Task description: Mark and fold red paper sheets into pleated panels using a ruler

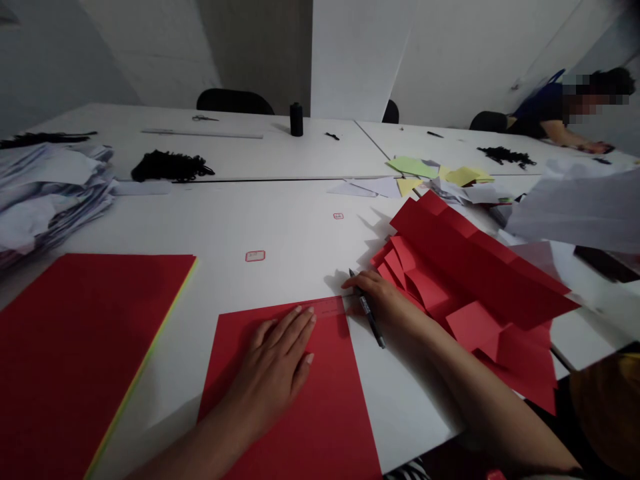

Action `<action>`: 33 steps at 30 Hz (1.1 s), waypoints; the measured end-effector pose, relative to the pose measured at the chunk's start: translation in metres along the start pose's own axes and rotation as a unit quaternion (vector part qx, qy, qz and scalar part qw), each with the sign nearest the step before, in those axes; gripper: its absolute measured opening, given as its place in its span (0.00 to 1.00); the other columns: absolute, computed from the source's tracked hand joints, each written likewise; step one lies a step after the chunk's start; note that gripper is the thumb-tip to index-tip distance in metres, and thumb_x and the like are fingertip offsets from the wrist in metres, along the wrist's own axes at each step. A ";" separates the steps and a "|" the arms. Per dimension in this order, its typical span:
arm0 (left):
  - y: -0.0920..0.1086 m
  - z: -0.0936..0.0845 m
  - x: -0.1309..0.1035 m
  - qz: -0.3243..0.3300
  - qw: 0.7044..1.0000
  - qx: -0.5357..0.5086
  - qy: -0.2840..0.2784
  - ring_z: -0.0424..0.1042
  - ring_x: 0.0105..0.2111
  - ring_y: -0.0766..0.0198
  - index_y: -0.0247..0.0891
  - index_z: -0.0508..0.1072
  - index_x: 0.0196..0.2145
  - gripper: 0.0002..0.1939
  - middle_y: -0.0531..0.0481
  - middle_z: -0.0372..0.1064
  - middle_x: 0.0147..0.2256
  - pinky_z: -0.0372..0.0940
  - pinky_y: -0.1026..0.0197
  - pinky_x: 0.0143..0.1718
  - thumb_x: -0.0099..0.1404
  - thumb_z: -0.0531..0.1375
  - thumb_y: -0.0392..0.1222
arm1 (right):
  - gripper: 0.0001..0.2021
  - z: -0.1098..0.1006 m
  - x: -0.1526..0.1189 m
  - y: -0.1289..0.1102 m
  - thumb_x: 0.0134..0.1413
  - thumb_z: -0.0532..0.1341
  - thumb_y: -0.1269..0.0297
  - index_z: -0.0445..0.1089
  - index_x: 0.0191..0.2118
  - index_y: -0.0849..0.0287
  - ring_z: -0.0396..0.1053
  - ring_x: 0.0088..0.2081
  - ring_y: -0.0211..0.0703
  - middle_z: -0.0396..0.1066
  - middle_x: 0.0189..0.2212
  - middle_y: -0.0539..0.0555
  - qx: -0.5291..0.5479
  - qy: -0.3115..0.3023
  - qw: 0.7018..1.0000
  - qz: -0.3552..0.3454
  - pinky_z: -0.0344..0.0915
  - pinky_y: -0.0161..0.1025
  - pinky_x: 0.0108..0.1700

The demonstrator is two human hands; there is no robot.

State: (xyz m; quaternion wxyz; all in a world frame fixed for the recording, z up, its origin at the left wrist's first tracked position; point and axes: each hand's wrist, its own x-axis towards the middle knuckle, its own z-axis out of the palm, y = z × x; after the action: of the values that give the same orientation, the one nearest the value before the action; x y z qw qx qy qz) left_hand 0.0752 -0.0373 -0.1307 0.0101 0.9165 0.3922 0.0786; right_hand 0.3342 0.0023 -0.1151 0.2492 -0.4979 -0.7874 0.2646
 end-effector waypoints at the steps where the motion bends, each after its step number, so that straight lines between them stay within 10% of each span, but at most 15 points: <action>1: 0.000 0.000 0.000 0.000 1.000 0.004 -0.002 0.51 0.61 0.57 0.39 0.52 0.63 0.25 0.50 0.50 0.63 0.50 0.50 0.57 0.70 0.45 0.43 | 0.17 0.000 0.000 0.000 0.51 0.63 0.66 0.65 0.48 0.55 0.65 0.41 0.44 0.65 0.40 0.56 0.001 -0.003 1.000 0.004 0.65 0.39 0.41; 33: 0.002 0.000 -0.002 -0.010 1.000 -0.006 -0.008 0.50 0.61 0.58 0.40 0.48 0.64 0.26 0.51 0.50 0.63 0.49 0.50 0.58 0.70 0.45 0.43 | 0.17 0.001 -0.001 0.000 0.50 0.64 0.66 0.66 0.47 0.53 0.66 0.39 0.44 0.65 0.38 0.55 -0.007 -0.006 1.000 0.011 0.67 0.41 0.40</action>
State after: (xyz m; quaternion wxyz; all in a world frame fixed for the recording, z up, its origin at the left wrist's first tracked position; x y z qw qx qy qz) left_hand 0.0751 -0.0405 -0.1304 0.0195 0.9129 0.4011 0.0739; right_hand 0.3338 0.0011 -0.1165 0.2377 -0.5068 -0.7850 0.2653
